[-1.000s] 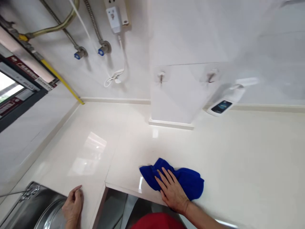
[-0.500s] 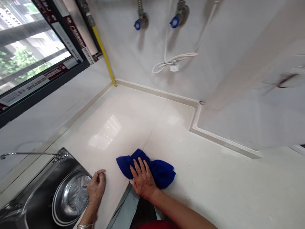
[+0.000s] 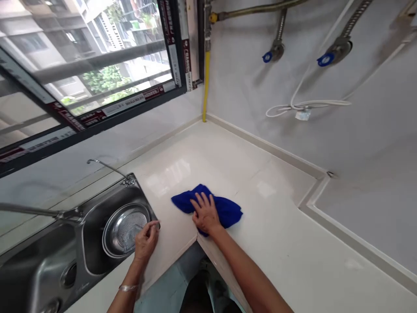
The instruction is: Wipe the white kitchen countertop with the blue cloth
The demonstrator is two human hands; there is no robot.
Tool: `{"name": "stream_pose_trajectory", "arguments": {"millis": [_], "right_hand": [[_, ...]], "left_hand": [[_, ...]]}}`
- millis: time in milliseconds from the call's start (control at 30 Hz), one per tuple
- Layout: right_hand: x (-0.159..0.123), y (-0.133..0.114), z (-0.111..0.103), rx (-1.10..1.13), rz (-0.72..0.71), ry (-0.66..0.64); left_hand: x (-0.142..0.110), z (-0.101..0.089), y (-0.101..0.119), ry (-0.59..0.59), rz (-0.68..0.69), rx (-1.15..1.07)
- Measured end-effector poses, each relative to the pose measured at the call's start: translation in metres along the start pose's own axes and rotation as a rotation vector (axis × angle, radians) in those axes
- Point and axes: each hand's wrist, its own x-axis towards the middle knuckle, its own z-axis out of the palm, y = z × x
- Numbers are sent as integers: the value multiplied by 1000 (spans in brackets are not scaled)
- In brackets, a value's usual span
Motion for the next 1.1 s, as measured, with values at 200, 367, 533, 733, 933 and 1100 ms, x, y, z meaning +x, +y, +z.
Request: {"name": "stream_pose_trajectory", "arguments": {"millis": [200,367,533,733,933,1100], "right_hand": [[-58,102,-11,-231,243,164],[-88,160,-22,-243,579,267],[-86,144,-13,-236,567,268],[-60,35,12,-260,281,230],[-44,-93,35,-68,-14,59],[-63,-186,50,189,-216,-135]], "left_hand": [[-131,-107,-96,440,-578,211],[-203,-152,-148,565,-725,172],[-186,-160,-137,491,-827,343],[-170,-156,-148,675,-903,310],[-176,-155,-146,666,-900,274],[-172,-155,-139,670,-927,280]]}}
